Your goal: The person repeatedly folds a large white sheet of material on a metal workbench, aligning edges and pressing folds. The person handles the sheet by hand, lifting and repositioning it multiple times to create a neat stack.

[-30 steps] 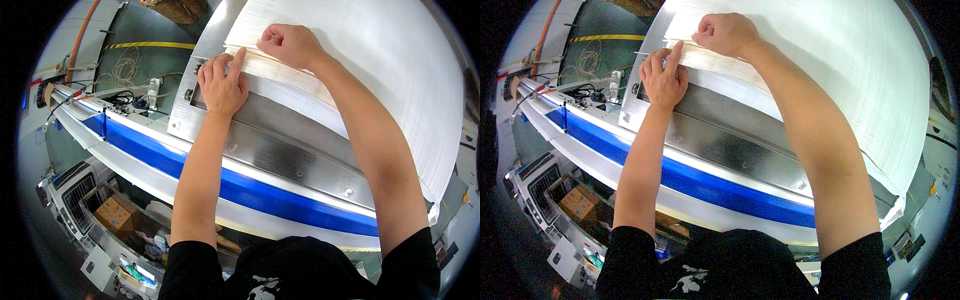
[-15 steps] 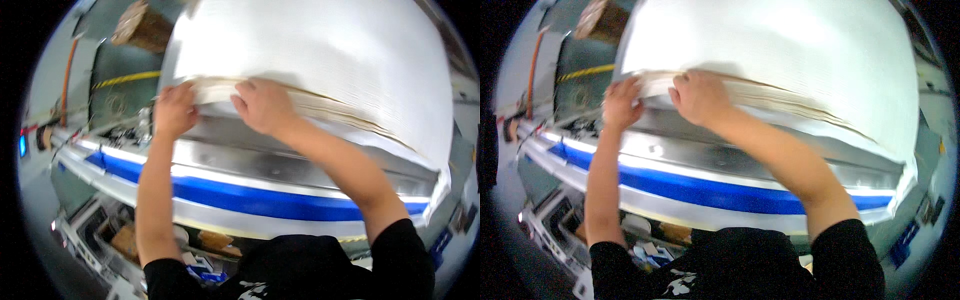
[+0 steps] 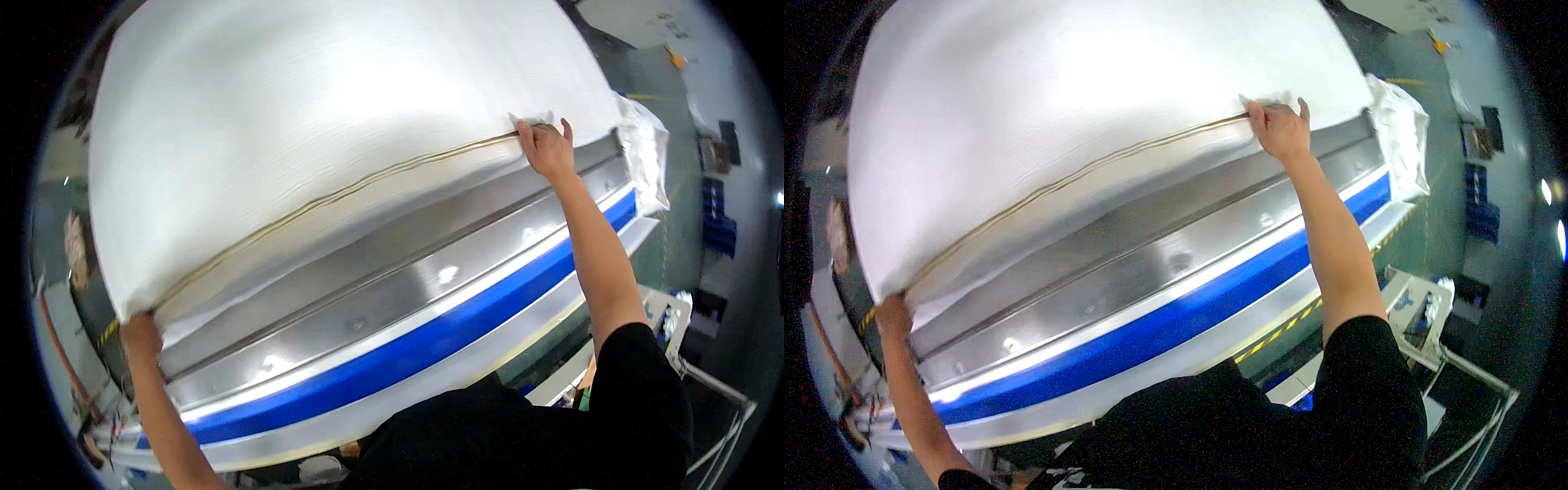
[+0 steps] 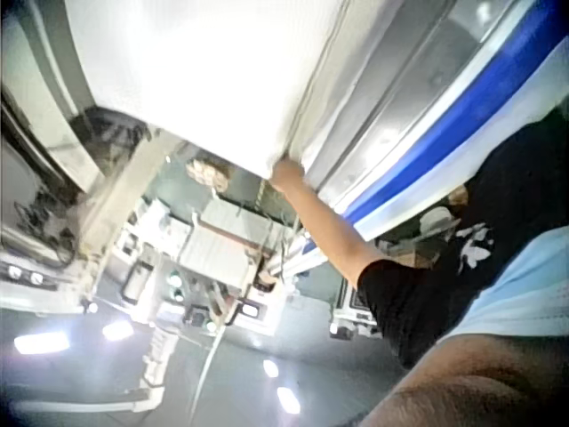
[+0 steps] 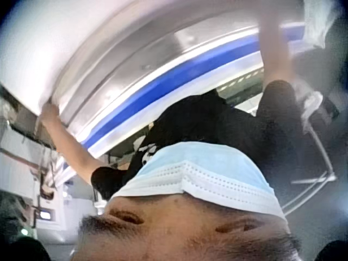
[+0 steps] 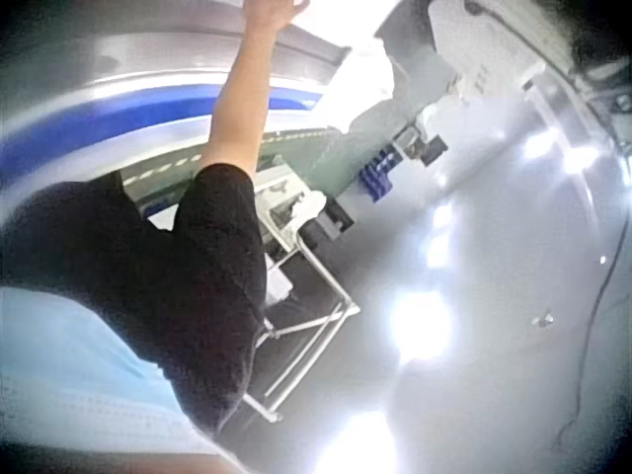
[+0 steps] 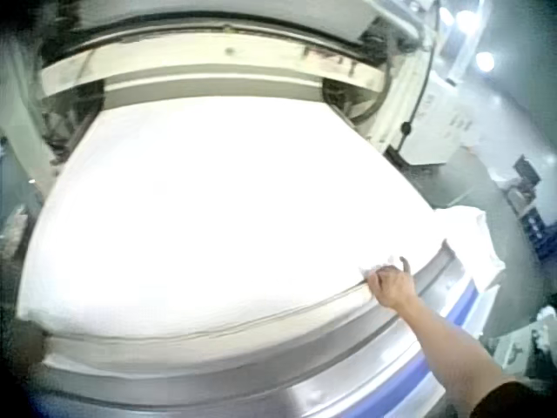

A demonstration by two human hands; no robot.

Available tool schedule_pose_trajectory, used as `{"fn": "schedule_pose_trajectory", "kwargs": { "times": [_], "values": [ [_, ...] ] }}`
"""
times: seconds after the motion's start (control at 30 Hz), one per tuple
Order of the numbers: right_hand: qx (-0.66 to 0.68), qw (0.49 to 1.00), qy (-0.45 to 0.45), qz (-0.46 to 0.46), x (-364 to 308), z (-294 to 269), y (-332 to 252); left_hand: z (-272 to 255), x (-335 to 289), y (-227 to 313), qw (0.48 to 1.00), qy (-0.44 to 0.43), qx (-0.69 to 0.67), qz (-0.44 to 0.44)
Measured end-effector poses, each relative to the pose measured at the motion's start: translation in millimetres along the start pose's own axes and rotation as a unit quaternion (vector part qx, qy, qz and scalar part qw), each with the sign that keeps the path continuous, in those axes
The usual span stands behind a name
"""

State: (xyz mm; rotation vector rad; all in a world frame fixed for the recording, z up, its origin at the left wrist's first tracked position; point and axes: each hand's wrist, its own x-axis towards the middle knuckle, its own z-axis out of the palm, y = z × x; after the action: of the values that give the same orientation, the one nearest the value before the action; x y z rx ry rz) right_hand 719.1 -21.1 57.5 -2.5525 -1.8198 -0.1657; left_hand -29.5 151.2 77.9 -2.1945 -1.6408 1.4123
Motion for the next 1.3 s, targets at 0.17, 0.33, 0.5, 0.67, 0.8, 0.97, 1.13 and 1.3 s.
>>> {"fn": "schedule_pose_trajectory", "kwargs": {
  "times": [0.17,0.33,0.5,0.67,0.8,0.97,1.13,1.3],
  "values": [
    [-0.049,0.996,-0.058,0.037,35,16,127,104,27,-53,0.985,0.131,-0.108,-0.02],
    [-0.148,0.959,-0.214,0.115,57,13,200,120,33,-79,0.99,0.095,-0.082,-0.06],
    [0.013,0.946,-0.271,0.179,60,5,328,134,33,-71,0.986,0.121,-0.094,-0.065],
    [-0.198,0.942,-0.269,-0.02,72,31,323,153,14,-95,0.993,0.061,0.044,-0.087],
    [-0.289,0.924,-0.25,-0.027,65,42,328,147,-2,-111,0.994,0.024,0.1,-0.039],
    [-0.21,0.949,-0.235,0.02,61,-32,358,64,0,-50,0.995,0.051,-0.05,-0.074],
    [-0.207,0.951,-0.231,0.005,73,-72,418,3,-58,-83,0.992,0.076,-0.051,-0.082],
    [-0.052,0.964,-0.257,-0.04,54,-106,482,14,-95,-112,0.991,0.054,-0.124,0.004]
  ]
}}
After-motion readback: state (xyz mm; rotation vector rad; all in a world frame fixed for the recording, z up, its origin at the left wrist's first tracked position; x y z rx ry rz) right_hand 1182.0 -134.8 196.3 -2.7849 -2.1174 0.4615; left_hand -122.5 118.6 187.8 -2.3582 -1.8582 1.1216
